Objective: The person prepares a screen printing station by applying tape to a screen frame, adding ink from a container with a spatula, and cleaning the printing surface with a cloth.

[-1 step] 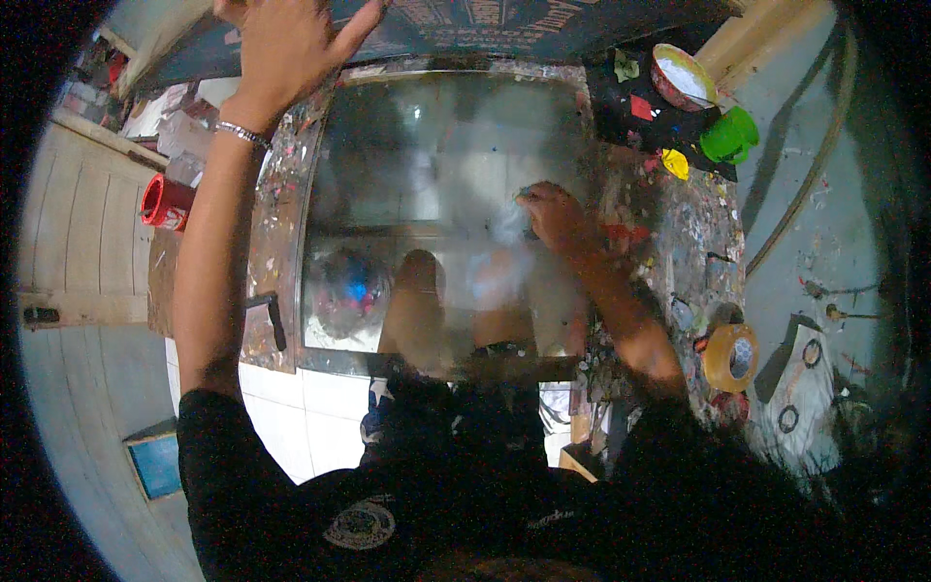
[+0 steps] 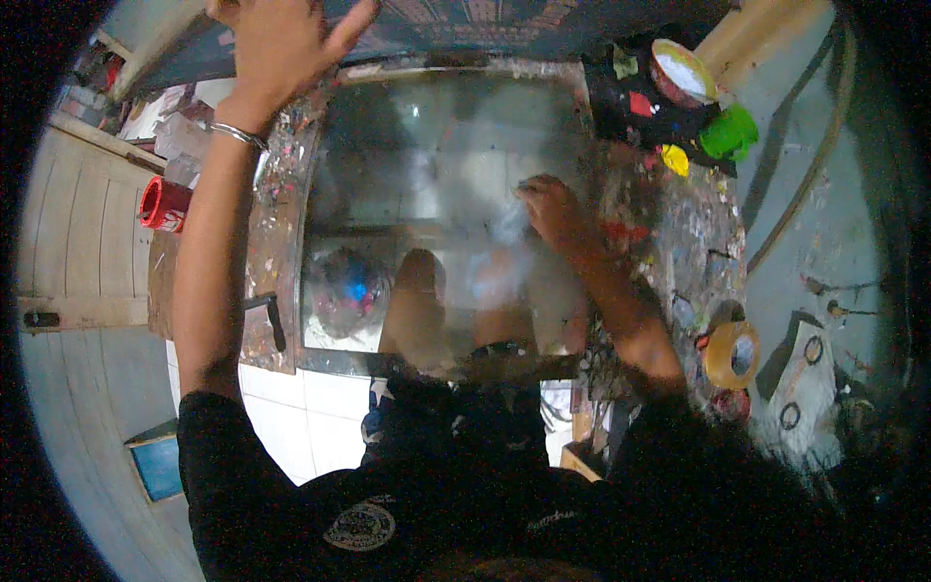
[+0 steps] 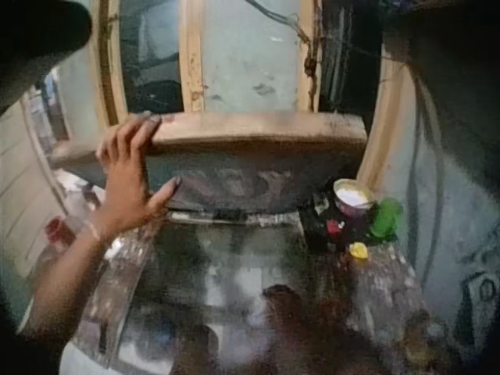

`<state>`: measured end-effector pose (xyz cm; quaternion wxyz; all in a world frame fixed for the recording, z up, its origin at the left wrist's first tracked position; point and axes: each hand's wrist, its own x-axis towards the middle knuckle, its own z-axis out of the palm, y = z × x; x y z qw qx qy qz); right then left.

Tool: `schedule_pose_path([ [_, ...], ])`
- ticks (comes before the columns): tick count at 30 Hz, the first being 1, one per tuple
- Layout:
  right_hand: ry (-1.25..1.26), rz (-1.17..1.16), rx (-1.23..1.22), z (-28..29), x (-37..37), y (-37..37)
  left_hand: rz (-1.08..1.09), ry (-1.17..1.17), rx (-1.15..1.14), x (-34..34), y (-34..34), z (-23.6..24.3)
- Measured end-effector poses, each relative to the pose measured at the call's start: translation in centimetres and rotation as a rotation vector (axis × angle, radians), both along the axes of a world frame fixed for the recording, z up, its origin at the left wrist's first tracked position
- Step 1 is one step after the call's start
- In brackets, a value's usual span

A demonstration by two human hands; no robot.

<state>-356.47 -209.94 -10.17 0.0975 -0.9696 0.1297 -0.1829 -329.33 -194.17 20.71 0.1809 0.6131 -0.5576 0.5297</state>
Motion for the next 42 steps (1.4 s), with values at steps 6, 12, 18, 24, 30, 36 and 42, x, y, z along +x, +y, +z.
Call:
schedule_pose_path([
  [6, 0.047, 0.159, 0.035, 2.4, 0.7, 1.3, 0.02, -0.03, -0.03, 0.6, 0.0, 0.0],
  [12, 0.217, 0.266, 0.084, 4.0, 0.1, 2.3, 0.028, -0.047, -0.033, 0.6, 0.1, 0.1],
  [18, 0.044, 0.19, -0.062, 2.5, -3.0, 2.4, 0.028, -0.057, -0.034, 0.5, 0.2, -0.2],
  [24, 0.15, 0.147, -0.074, 0.7, -4.1, 1.7, 0.051, -0.062, -0.027, 0.4, 0.0, -0.3],
  [30, 0.043, 0.111, -0.146, 2.6, -2.9, 1.8, 0.056, -0.04, -0.013, 0.4, 0.3, -0.1],
  [36, 0.091, -0.033, 0.115, 2.4, -2.7, 1.3, 0.079, 0.005, 0.025, -0.1, 0.4, 0.2],
  [42, 0.005, 0.082, -0.028, 1.4, -3.2, -0.3, 0.077, 0.004, 0.022, -0.1, 0.1, 0.2],
])
